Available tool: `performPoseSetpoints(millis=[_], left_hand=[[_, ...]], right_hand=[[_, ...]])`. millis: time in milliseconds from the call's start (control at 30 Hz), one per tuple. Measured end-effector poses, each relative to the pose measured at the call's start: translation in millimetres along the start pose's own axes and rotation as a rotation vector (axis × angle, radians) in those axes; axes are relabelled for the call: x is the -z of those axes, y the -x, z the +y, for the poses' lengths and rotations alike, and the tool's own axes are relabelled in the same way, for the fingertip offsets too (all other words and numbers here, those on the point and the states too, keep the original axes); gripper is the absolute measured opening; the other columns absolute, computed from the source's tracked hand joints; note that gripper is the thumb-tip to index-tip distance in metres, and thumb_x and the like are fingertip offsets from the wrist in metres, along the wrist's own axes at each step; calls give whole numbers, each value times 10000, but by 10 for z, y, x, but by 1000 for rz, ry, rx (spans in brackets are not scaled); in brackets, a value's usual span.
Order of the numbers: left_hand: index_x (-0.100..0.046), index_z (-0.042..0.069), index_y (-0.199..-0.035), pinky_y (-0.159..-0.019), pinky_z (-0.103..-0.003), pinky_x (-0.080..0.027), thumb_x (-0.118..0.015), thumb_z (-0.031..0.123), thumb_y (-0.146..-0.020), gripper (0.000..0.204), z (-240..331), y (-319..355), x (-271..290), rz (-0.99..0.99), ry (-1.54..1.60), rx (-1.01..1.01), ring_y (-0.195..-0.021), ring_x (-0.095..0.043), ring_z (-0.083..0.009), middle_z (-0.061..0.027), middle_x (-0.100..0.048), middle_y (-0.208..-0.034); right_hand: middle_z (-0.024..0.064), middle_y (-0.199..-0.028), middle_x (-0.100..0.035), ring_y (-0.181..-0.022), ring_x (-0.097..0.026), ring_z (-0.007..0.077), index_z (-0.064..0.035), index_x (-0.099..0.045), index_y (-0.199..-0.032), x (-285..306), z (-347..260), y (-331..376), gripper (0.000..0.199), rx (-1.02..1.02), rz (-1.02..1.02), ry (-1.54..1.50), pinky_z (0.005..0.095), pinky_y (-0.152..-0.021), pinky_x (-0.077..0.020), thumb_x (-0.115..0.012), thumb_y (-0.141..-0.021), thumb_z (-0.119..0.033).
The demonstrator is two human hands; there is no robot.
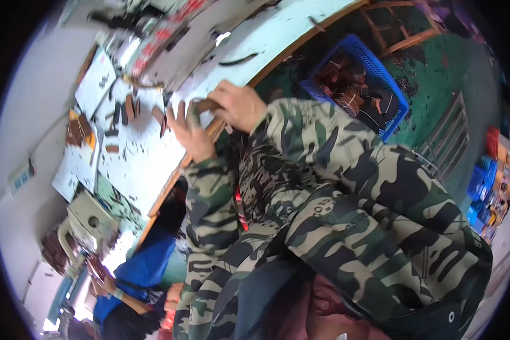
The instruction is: Stitching leather or fabric components using an industrial sewing machine at a manufacturing station.
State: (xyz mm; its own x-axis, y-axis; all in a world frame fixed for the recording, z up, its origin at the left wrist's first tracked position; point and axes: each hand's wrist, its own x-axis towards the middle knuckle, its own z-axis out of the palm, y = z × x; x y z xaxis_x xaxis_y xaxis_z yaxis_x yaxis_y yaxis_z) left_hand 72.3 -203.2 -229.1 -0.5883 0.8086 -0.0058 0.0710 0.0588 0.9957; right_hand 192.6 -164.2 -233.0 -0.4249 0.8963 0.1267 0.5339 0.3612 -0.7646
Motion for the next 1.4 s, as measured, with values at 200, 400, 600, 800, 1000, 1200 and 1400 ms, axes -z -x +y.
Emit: performPoseSetpoints(millis=[200,400,600,800,1000,1200,1400], left_hand=[[-415,5,-1248,-964,-376,-419,-482,417,-952,512,636,326,-725,-240,675,495,-1085,-524,-242,-157,-550,-1160],[-510,21,-1153,-855,-326,-477,-472,305,-967,341,672,74,-1047,-554,615,691,-955,-576,-194,-82,-586,-1032],[-465,-10,-1183,-842,-345,-505,-479,263,-967,348,974,-37,-1258,-548,542,689,-947,-609,-245,-131,-624,-1021],[-597,-13,-955,-692,-289,-465,-546,29,-818,152,1315,-461,-872,-875,-540,-107,-800,-627,-168,-112,-666,-839],[-578,0,-952,-635,-308,-462,-605,13,-775,179,1554,-970,-676,-783,-694,-271,-654,-577,-197,-127,-618,-720],[-595,-6,-914,-618,-339,-458,-632,17,-739,181,1656,-1470,-371,-786,-742,-442,-621,-563,-235,-134,-614,-710],[-581,-18,-912,-641,-361,-461,-599,-11,-696,217,1821,-1682,-352,-723,-702,-520,-657,-573,-290,-160,-614,-772]], right_hand=[[114,-961,-547,-828,-601,338,-42,-576,-1003,717,-248,199,281,-108,281,-290,403,-698,-512,-645,-739,-107],[132,-978,-534,-833,-599,356,-41,-558,-1027,1150,-117,116,286,-156,322,-288,412,-697,-510,-639,-771,-138],[144,-975,-538,-805,-600,361,-28,-558,-1037,1358,-78,24,313,-170,376,-298,427,-697,-504,-645,-781,-183],[158,-870,-584,-808,-598,335,-4,-578,-978,1543,-445,-282,332,-190,216,-256,416,-695,-480,-679,-766,-239],[177,-960,-571,-869,-581,366,24,-510,-1126,1211,-709,-772,403,-232,344,-328,430,-732,-475,-612,-816,-212],[243,-1100,-493,-960,-556,390,110,-273,-1311,1063,-1082,-1092,608,-379,196,-334,429,-792,-481,-525,-888,-247],[266,-1129,-507,-998,-539,409,94,-308,-1290,1048,-1201,-1357,518,-368,219,-417,433,-854,-441,-519,-888,-156]])
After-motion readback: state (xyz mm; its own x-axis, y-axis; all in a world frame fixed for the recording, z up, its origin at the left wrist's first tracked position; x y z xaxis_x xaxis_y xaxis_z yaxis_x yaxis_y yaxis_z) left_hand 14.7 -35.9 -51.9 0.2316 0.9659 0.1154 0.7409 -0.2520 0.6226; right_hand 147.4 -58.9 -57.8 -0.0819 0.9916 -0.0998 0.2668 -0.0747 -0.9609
